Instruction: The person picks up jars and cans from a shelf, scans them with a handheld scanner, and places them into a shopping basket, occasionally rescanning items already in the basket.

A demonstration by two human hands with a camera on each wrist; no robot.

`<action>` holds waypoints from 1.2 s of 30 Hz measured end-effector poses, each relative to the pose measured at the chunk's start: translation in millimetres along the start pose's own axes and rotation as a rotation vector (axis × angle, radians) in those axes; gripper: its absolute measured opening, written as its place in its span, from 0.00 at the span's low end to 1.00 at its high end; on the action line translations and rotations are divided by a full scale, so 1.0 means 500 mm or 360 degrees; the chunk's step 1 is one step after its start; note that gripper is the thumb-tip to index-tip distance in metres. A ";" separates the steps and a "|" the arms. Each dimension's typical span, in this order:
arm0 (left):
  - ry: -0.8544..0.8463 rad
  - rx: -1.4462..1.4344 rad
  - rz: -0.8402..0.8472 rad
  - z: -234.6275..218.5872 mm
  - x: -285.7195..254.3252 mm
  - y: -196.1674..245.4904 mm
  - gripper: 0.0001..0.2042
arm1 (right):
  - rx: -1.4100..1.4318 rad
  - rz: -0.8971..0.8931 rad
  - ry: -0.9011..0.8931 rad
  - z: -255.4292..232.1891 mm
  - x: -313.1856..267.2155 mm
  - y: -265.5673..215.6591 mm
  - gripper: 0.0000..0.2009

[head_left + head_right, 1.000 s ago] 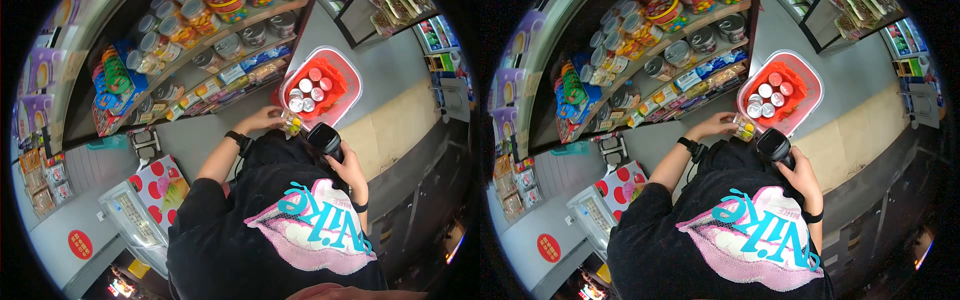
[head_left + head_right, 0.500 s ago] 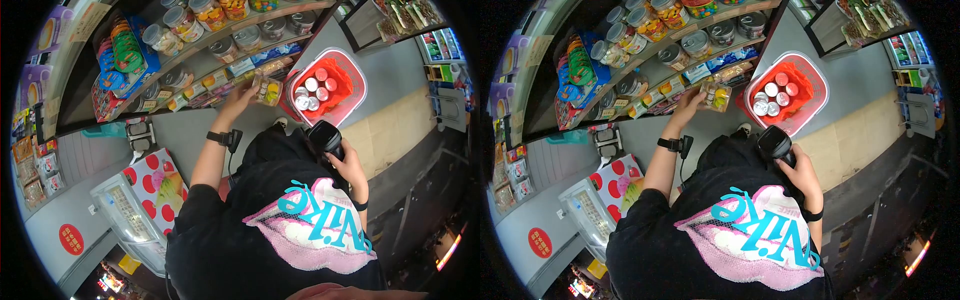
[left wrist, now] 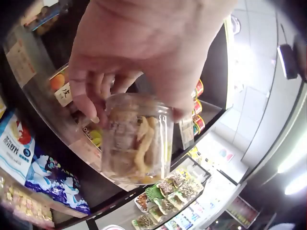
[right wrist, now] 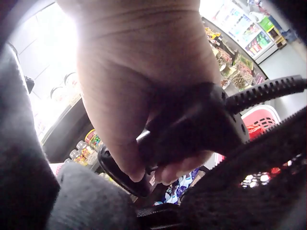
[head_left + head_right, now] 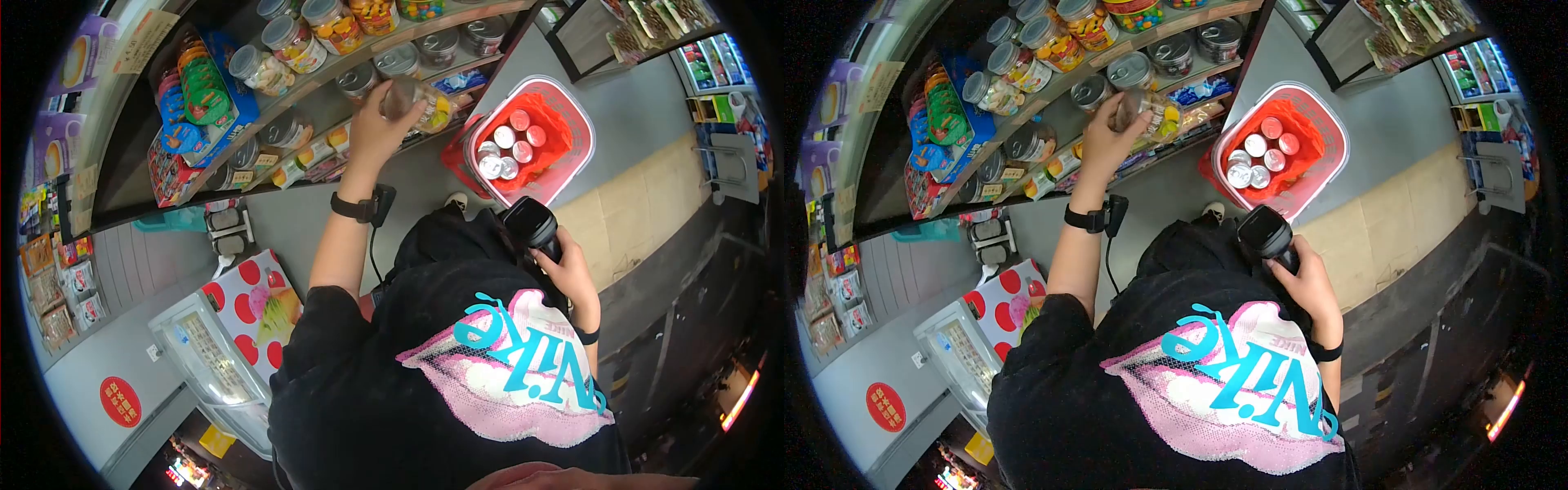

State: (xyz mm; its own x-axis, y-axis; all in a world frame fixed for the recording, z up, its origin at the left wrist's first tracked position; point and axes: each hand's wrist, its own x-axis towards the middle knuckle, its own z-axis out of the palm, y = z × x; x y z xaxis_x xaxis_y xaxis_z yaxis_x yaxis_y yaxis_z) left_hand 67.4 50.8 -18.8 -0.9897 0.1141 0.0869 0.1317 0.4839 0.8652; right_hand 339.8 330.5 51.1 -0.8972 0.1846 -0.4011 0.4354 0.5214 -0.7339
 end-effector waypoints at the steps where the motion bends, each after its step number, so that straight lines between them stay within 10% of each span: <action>1: -0.0003 0.0001 0.0005 0.001 0.000 0.013 0.35 | 0.0004 0.0001 0.0004 -0.001 -0.001 -0.002 0.17; 15: 0.0515 0.1194 0.0938 0.043 0.072 0.048 0.39 | -0.0022 -0.0011 -0.0003 -0.002 -0.007 -0.006 0.18; 25: 0.0586 0.1435 0.0842 0.041 0.137 -0.011 0.33 | -0.0009 0.0017 -0.0007 -0.009 -0.008 0.001 0.18; 27: 0.0245 0.1396 0.0469 0.040 0.139 -0.010 0.37 | -0.0014 0.0034 -0.0023 -0.013 -0.007 0.003 0.18; 36: 0.0471 0.1124 0.0862 0.071 0.088 0.003 0.23 | 0.0073 0.0018 0.0008 -0.026 -0.006 0.037 0.17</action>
State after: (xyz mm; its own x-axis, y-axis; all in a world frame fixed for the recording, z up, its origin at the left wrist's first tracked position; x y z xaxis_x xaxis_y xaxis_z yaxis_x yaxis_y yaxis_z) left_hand 26.0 87.5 -31.5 -0.7447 0.2994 0.5965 0.4866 0.8552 0.1783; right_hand 349.5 350.4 45.7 -0.8925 0.1945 -0.4068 0.4483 0.4807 -0.7536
